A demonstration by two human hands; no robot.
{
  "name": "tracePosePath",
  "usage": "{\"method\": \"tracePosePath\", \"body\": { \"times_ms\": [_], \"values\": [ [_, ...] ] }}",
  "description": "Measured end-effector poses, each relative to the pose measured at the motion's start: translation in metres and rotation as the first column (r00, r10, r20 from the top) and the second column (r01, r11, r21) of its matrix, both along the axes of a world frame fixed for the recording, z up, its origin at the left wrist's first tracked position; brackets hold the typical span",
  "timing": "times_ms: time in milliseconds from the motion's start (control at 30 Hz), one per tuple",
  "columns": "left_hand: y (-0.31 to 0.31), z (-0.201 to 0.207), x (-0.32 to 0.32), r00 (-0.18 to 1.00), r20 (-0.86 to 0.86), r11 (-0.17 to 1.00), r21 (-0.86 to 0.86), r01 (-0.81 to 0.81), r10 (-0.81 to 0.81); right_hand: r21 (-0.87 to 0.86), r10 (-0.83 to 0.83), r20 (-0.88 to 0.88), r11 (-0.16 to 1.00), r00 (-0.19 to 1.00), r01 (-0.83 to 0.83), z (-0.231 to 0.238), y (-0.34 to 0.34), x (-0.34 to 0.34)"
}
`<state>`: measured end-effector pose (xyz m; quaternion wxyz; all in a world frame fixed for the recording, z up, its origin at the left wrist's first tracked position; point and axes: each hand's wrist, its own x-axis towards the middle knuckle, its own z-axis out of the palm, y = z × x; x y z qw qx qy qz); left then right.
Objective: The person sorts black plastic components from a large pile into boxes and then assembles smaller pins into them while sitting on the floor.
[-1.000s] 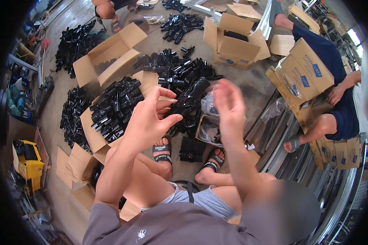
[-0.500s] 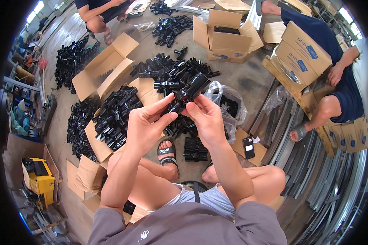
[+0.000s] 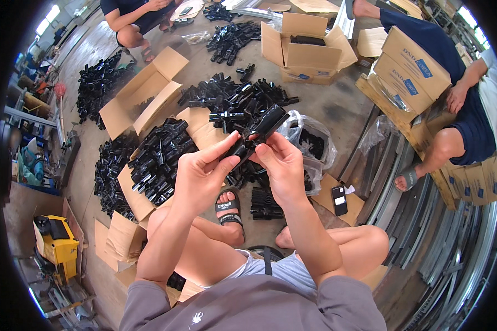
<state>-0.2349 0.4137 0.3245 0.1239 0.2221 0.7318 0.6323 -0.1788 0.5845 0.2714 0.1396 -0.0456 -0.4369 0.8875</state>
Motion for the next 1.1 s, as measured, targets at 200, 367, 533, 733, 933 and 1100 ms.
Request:
{"method": "tracePosePath", "body": {
  "times_ms": [200,367,533,733,933,1100],
  "values": [
    [-0.001,0.002,0.0,1.0,0.024,0.999,-0.043,-0.015,0.016,0.049,-0.027,0.016,0.998,0.999,0.027,-0.003,-0.004,-0.002],
    [0.0,0.008,0.002,0.996,-0.08,0.986,-0.159,-0.045,0.032,0.016,-0.047,0.067,0.999,0.997,0.046,-0.005,-0.008,-0.001],
    [-0.003,0.008,-0.002,0.996,-0.085,0.98,-0.199,-0.005,-0.012,-0.01,-0.044,0.038,0.999,0.998,0.044,-0.008,-0.009,-0.001],
    [-0.003,0.005,-0.004,0.958,-0.286,0.978,-0.206,-0.022,-0.039,-0.003,0.003,0.046,1.0,0.999,-0.003,-0.008,-0.003,-0.002],
    [-0.003,0.016,-0.002,0.982,-0.166,0.959,-0.279,0.041,-0.09,-0.022,-0.01,0.005,1.0,1.0,0.011,-0.005,-0.003,-0.003],
    [0.001,-0.006,-0.002,0.953,-0.297,0.987,-0.158,0.015,-0.062,0.02,-0.054,-0.004,0.998,0.999,0.055,-0.003,-0.002,-0.001]
  ]
}}
